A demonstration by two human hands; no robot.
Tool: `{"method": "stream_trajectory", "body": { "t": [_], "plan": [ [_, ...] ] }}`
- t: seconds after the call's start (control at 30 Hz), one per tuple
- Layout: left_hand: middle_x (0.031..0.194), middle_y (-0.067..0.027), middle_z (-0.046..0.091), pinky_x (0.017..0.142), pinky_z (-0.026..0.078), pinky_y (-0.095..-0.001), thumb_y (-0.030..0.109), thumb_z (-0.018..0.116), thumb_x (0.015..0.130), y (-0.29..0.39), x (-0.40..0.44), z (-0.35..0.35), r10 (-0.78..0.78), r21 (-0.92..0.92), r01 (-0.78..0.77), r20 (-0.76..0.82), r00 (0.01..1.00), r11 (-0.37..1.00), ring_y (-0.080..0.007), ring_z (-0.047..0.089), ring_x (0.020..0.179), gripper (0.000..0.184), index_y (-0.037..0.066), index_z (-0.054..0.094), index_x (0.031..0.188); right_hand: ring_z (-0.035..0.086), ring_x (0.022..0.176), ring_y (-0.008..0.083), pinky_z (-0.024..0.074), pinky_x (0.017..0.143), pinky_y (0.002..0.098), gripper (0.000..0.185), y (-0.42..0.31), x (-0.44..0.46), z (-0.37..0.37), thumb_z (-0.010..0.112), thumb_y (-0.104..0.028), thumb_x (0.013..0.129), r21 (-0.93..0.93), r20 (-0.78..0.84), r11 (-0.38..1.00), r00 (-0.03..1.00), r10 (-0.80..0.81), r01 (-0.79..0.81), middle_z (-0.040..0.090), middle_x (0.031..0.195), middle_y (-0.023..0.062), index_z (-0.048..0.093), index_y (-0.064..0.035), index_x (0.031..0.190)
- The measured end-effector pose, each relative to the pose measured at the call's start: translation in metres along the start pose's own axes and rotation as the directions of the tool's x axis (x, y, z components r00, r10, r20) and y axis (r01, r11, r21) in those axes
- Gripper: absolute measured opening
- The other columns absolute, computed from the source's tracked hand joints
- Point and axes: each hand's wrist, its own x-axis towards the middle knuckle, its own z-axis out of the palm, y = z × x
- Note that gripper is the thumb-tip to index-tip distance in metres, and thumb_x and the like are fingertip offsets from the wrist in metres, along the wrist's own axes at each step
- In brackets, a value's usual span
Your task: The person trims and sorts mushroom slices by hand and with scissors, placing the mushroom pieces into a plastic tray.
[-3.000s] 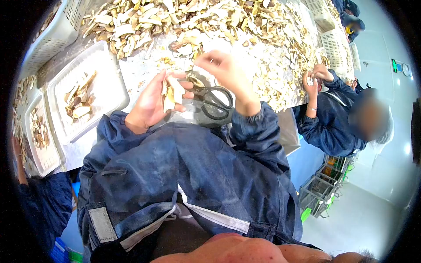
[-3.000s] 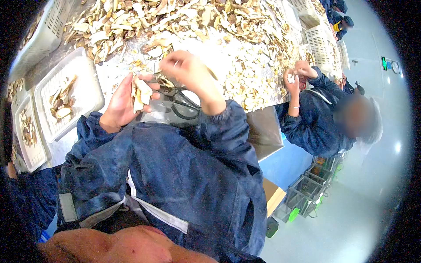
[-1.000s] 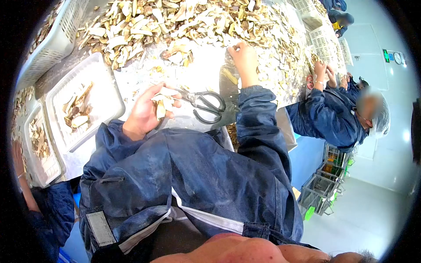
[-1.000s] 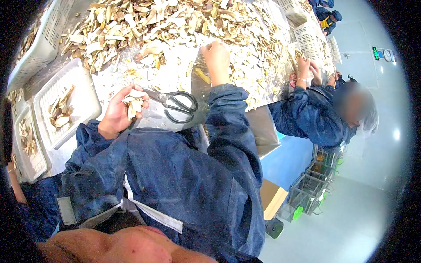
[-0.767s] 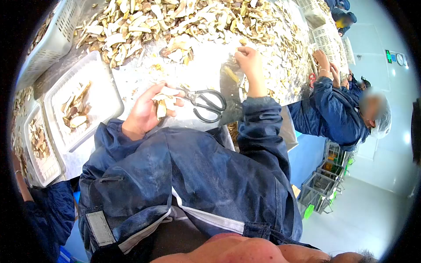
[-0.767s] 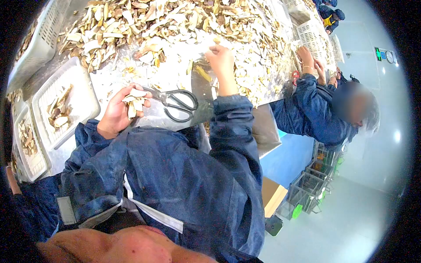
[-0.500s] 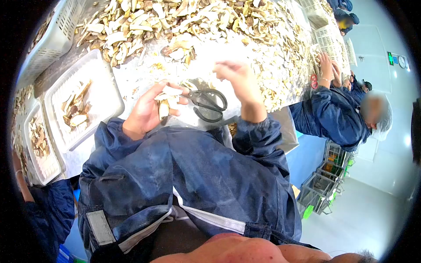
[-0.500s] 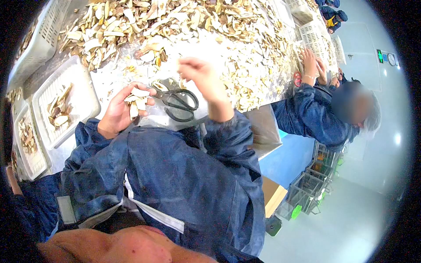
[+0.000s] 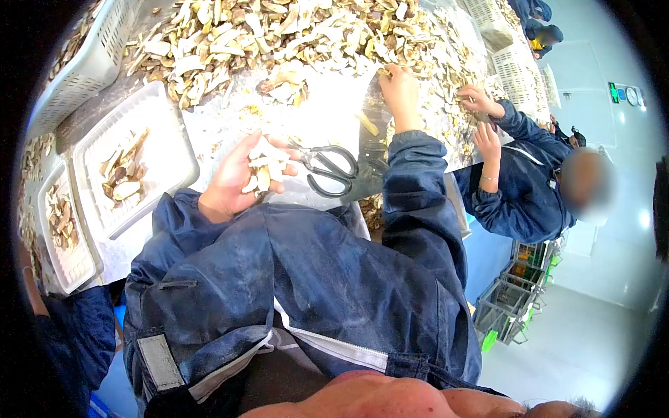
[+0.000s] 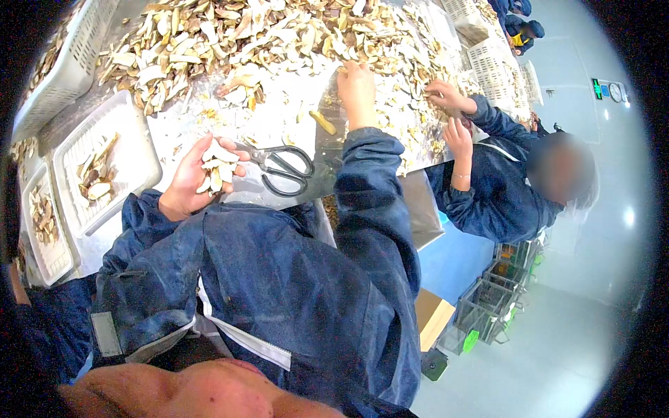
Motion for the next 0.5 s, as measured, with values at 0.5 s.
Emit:
{"method": "stream_trajectory", "body": {
  "t": [0.5],
  "plan": [
    [0.112,-0.0224,0.065,0.058,0.064,-0.0366,0.046,0.029,0.107,0.002,0.002,0.002,0.055,0.035,-0.054,-0.055,0.997,0.998,-0.0306,0.07,0.092,0.053,0.002,0.055,0.12,0.066,0.084,0.0145,0.0518,0.076,0.0246,0.027,-0.085,-0.057,-0.078,0.059,-0.014,0.099,0.783,0.605,0.143,0.795,0.051,-0.605,0.071,0.1,0.0113,0.062,0.0058,0.117]
  ]
}}
